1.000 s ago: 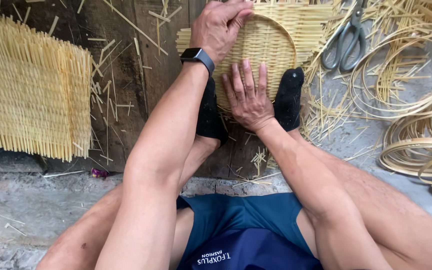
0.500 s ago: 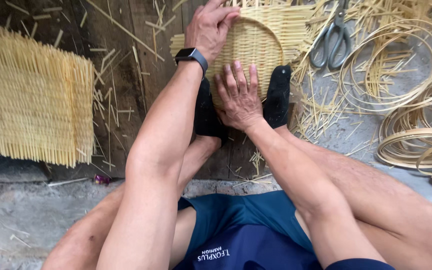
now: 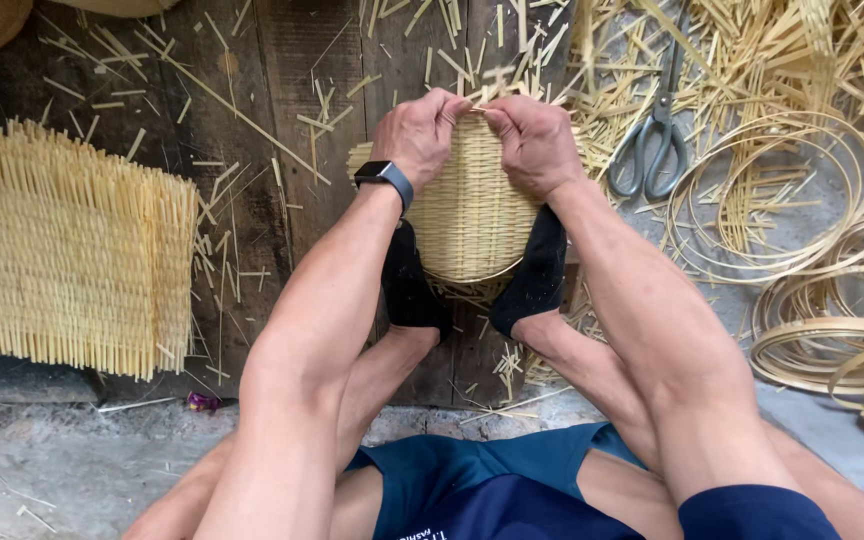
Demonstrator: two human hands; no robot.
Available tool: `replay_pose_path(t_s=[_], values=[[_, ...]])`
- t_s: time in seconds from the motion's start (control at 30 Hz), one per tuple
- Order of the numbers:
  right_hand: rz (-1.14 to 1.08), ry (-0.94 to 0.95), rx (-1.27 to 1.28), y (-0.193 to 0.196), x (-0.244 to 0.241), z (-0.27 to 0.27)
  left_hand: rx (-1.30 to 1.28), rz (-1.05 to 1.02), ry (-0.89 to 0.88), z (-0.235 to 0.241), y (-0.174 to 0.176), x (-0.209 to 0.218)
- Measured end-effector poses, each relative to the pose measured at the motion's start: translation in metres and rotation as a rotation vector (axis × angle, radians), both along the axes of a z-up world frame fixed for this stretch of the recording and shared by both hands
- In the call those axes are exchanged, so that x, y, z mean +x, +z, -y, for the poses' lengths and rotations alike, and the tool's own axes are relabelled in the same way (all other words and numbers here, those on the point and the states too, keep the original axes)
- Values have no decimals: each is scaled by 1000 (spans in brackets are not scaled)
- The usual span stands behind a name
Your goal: The person weaves bamboo strips into circular trays using a wooden mold. They place a circular frame over a woven mat, fold the edges, and trim excess strips with shears. The finished trays are stacked nearby.
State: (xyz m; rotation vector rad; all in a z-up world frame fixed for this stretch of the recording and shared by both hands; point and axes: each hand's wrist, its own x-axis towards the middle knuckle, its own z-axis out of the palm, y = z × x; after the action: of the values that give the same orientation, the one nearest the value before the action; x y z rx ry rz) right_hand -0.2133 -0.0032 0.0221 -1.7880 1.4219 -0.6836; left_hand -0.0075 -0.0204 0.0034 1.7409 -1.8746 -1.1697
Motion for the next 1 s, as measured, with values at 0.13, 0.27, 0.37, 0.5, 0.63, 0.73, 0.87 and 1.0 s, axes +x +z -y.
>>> replay_pose_path(t_s=[0.13, 0.27, 0.37, 0.5, 0.63, 0.73, 0.87, 1.0], values=[[126, -51, 244, 4, -2, 12, 116, -80, 97, 13, -11, -1], [20, -120, -137, 20, 5, 5, 292, -211, 169, 22, -19, 1], [-319, -114, -550, 15, 5, -6, 254, -243, 179, 22, -29, 4], [-289, -71, 246, -23, -5, -2, 280, -327, 211, 16, -48, 8], [143, -93, 620, -49, -19, 7, 352, -288, 241, 19, -44, 5], [250, -111, 659, -48, -15, 5, 251, -408, 225, 13, -27, 9], [248, -115, 582, -39, -16, 0, 134, 27, 80, -3, -15, 14], [188, -104, 554, -50, -21, 0, 211, -81, 73, 2, -40, 18]])
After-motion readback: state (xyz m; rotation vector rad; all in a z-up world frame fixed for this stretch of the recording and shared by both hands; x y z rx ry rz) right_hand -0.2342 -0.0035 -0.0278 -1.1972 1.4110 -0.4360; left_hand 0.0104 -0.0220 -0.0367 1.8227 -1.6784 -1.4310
